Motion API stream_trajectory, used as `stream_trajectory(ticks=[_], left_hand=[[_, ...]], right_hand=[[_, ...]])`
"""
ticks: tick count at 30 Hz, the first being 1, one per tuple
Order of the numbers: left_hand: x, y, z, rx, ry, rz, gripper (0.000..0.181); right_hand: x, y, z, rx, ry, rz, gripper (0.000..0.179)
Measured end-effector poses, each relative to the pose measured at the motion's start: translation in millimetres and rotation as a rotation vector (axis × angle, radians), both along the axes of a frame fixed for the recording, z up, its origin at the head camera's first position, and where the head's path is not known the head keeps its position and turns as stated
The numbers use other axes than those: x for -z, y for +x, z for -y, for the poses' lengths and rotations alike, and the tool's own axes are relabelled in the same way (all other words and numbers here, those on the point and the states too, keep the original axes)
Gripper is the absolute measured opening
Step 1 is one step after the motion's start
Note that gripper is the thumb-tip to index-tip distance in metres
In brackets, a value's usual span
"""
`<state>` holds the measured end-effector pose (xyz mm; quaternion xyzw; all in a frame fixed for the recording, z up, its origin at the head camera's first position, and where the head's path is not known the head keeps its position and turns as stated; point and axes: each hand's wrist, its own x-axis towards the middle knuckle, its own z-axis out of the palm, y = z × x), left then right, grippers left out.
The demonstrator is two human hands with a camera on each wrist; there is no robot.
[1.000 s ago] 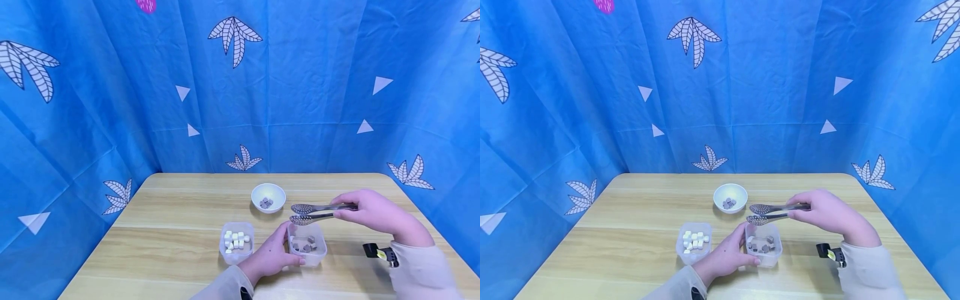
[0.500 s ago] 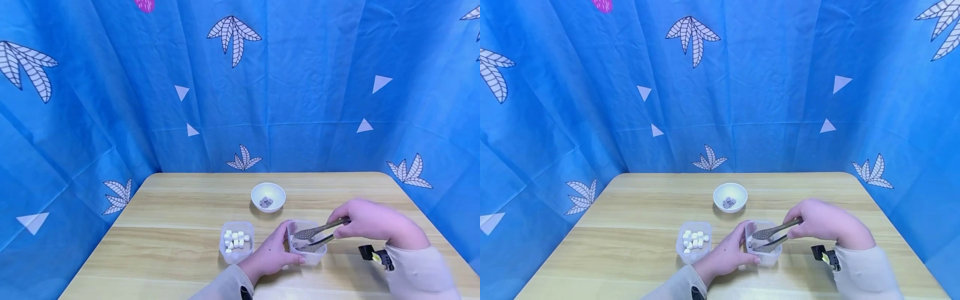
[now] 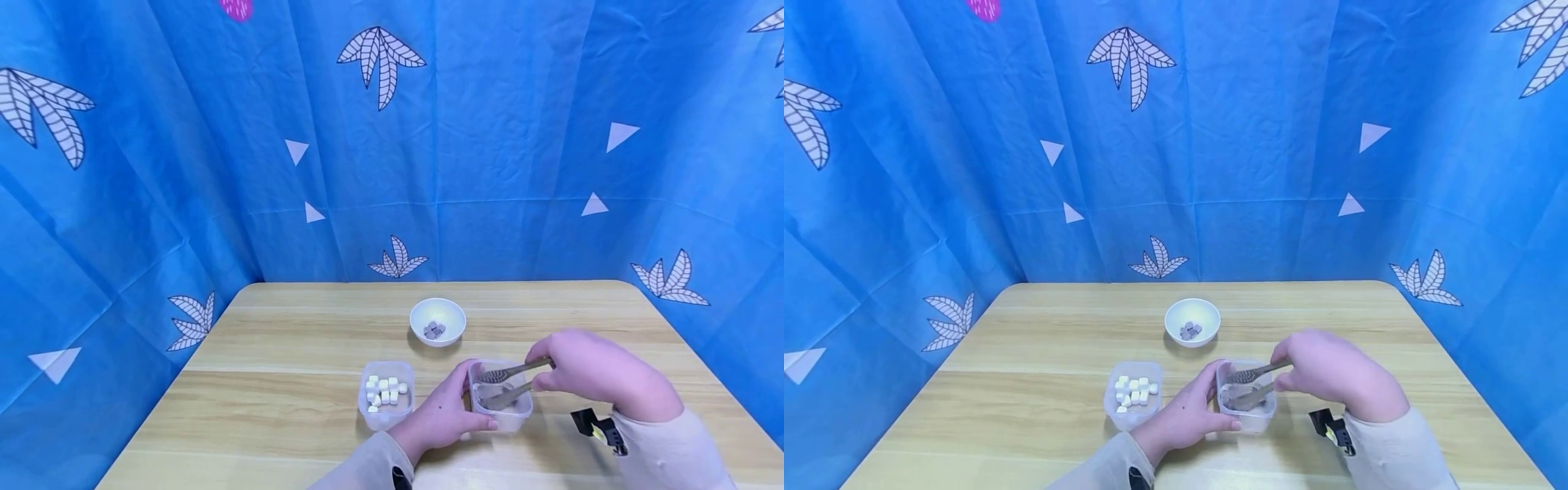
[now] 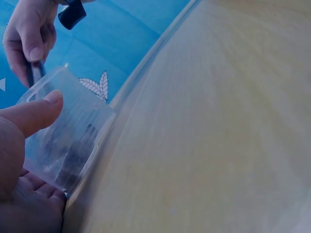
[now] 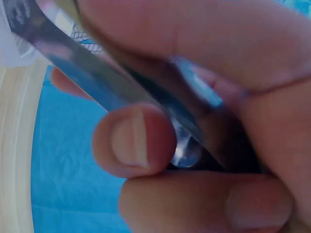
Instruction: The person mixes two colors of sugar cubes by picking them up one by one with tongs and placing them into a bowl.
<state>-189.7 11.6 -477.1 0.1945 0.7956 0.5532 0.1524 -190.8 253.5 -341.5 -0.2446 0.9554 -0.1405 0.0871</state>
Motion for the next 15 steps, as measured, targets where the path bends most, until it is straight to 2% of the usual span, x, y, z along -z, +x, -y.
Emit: stream_trajectory(ticks=[4,10,15], left_hand=[[0.0,0.4,0.5,0.0,-0.001,-0.004,0.096],[-0.6,0.6,0.2,0.006,0.002,-0.006,0.095],[-0.2,0.5,0.1,-0.002,-0.004,-0.009,0.095]], right_hand=[[-2.0,0.2,0.4,0.0,0.023,-0.063,0.026],[-5.2,3.2,-4.7,-0.006,0.011,-0.064,0.024],[-5.5,2.4,-7.6,-0.052,0.017,-0.076,0.018]])
